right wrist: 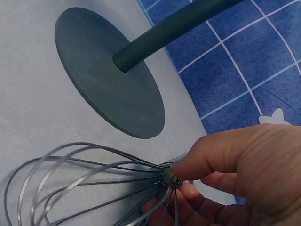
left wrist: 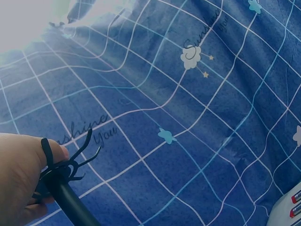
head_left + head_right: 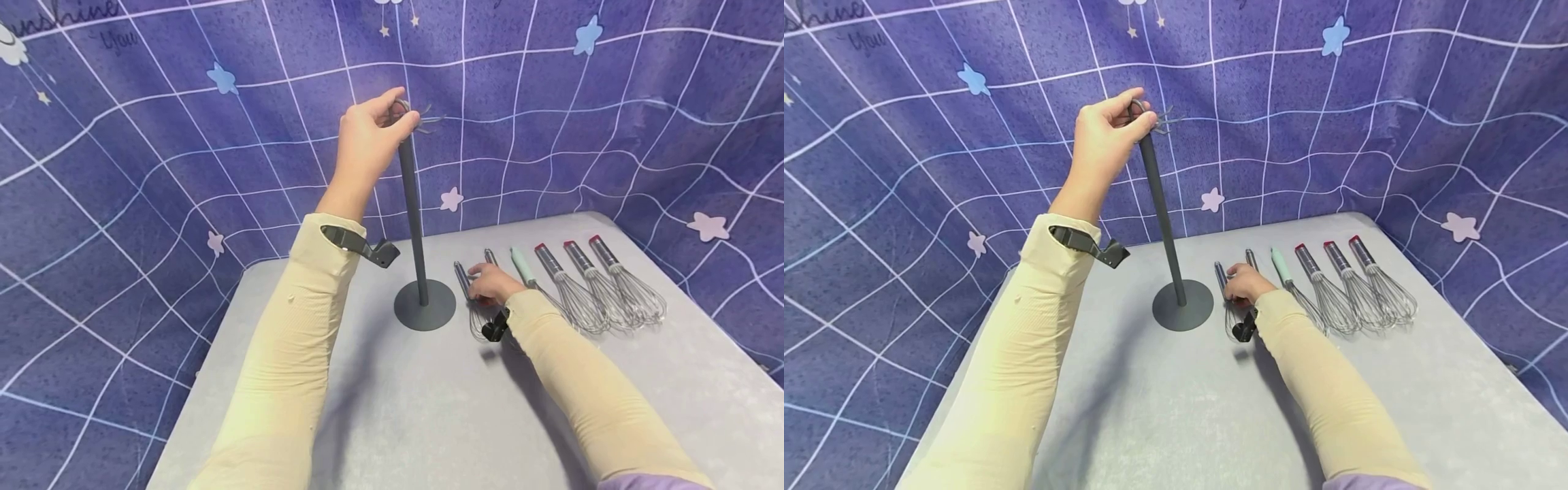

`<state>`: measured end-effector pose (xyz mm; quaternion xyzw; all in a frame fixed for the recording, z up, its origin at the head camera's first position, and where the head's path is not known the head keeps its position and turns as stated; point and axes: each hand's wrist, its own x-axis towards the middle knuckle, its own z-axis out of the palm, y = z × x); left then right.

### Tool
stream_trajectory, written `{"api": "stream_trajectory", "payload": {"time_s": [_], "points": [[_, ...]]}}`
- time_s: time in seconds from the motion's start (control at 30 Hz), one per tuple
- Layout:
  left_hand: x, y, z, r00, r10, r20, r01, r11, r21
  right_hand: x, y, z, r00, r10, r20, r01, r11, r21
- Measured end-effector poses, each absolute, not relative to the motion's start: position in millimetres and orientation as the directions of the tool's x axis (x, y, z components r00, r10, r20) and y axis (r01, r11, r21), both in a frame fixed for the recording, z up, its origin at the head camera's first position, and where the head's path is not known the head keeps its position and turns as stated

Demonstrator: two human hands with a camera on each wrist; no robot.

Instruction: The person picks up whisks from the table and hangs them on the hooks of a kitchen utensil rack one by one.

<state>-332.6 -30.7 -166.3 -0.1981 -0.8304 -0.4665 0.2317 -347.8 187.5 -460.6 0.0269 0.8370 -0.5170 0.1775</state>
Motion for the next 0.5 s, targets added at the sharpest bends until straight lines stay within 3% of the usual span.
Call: {"api": "stream_trajectory", "payload": {"time_s": [0.5], "points": [[-330.8, -29.6, -166.3, -0.819, 0.113, 0.562, 0.539, 0.486, 0.688, -343.8, 185.1, -455.2, -0.928, -0.133, -0.348, 0.237, 0.508, -0.828]]}}
